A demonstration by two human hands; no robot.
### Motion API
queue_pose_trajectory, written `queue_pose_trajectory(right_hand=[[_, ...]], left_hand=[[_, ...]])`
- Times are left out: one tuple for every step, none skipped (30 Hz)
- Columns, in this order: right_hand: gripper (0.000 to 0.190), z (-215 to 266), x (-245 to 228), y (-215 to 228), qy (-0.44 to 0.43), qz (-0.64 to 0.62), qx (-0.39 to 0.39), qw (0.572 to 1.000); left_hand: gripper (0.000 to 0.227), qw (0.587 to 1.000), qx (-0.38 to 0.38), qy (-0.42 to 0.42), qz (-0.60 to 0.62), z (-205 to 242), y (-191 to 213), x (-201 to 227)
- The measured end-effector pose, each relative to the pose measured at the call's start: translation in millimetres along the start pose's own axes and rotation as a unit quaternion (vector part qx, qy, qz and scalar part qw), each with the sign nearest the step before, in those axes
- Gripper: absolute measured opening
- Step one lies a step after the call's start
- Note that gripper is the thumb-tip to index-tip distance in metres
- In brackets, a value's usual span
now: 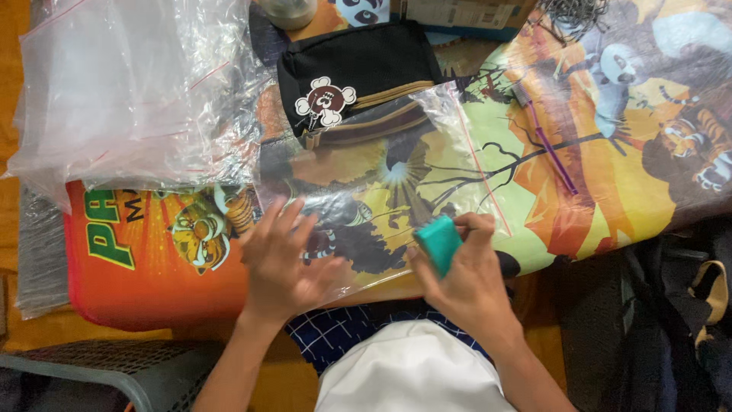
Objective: The person places a black pouch into a clear plastic bag, seals it by hand, and then places a small label into a separate smaller plastic bag and seals it.
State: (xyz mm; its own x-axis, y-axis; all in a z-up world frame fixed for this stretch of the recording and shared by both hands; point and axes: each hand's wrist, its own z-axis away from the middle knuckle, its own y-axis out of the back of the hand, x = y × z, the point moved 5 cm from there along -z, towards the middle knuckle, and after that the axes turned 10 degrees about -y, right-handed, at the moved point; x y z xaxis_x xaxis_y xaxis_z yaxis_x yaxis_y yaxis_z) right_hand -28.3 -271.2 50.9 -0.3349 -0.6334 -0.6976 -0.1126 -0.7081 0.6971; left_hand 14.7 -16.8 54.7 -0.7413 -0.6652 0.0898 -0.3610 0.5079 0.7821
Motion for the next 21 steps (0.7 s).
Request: queue_pose_trajectory(right_hand=[[0.064,2.4,-4.1,-4.1,0.000,-0.001,-0.002,1.000],[0.059,3.9,-11.6,-5.3,0.042,-0.014,-0.004,0.999],[0.054,5.7,-19.3,-6.2,0.083,-0.028,-0.006,0.996],[0.054,8.2,-18.6,-5.7,0.086,-0.021,-0.005,0.996],[0.054,10.1,-16.7,-4.7,0.079,-0.017,-0.007,0.997],[0.055,10.9,-15.0,-3.8,0.071,-0.015,-0.003,0.997],[0.055,7.5,-13.3,-1.5,0.073,-0.010,0.004,0.997],[0.058,8.3,-11.3,-0.3,0.076,0.027,0.020,0.997],[0.063,9.0,-8.7,0.8,0.079,0.064,0.036,0.994],[0.063,6.4,-7.3,-5.9,0.077,0.065,0.039,0.994],[0.064,4.6,-7.1,-11.7,0.087,0.101,0.063,0.989],[0.065,3.8,-7.4,-19.3,0.097,0.135,0.084,0.982],[0.065,1.8,-6.3,-26.0,0.095,0.133,0.084,0.983],[0.066,1.0,-9.3,-31.6,0.124,0.149,0.115,0.974],[0.067,0.4,-12.2,-37.4,0.152,0.164,0.147,0.963],[0.067,-1.3,-13.4,-41.9,0.151,0.163,0.147,0.964],[0.061,-2.8,-15.6,-46.7,0.161,0.176,0.153,0.959],[0.056,-2.6,-16.6,-51.0,0.169,0.191,0.158,0.954],[0.056,-6.1,-15.7,-55.2,0.166,0.191,0.157,0.955],[0.053,-6.9,-16.9,-58.3,0.183,0.222,0.189,0.939],[0.050,-7.3,-18.4,-61.8,0.200,0.252,0.220,0.921]], left_hand=[[0.063,1.000,-0.001,0.001,-0.001,-2.0,-14.0,-2.8],[0.072,0.995,-0.093,-0.007,-0.020,-5.1,-39.1,-3.7],[0.082,0.982,-0.184,-0.016,-0.038,-7.1,-63.6,-4.9],[0.082,0.983,-0.178,-0.012,-0.036,-8.1,-64.0,-1.4],[0.088,0.977,-0.210,-0.012,-0.030,-8.3,-68.0,2.7],[0.094,0.970,-0.240,-0.018,-0.024,-11.0,-73.3,5.0],[0.094,0.972,-0.233,-0.021,-0.022,-14.2,-73.7,8.4],[0.093,0.970,-0.243,-0.023,-0.003,-13.6,-73.6,13.4],[0.093,0.967,-0.252,-0.026,0.016,-12.8,-73.8,18.6],[0.093,0.967,-0.251,-0.029,0.018,-13.4,-76.7,22.9],[0.091,0.968,-0.246,-0.042,0.017,-14.0,-79.2,28.1],[0.089,0.968,-0.244,-0.052,0.014,-12.7,-79.7,32.8],[0.089,0.968,-0.246,-0.054,0.014,-10.6,-85.7,34.0],[0.078,0.966,-0.255,-0.035,0.033,-7.7,-92.1,32.7],[0.067,0.963,-0.264,-0.016,0.052,-4.9,-98.6,31.3],[0.067,0.963,-0.266,-0.018,0.051,-4.9,-96.3,28.5],[0.070,0.961,-0.276,0.020,0.019,-4.0,-94.6,21.0],[0.073,0.956,-0.288,0.057,-0.010,-1.8,-92.8,15.4],[0.073,0.955,-0.291,0.056,-0.008,-3.5,-89.6,13.7],[0.075,0.953,-0.295,0.070,0.000,-3.8,-86.3,11.4],[0.078,0.950,-0.299,0.084,0.007,-4.1,-82.6,8.9]])
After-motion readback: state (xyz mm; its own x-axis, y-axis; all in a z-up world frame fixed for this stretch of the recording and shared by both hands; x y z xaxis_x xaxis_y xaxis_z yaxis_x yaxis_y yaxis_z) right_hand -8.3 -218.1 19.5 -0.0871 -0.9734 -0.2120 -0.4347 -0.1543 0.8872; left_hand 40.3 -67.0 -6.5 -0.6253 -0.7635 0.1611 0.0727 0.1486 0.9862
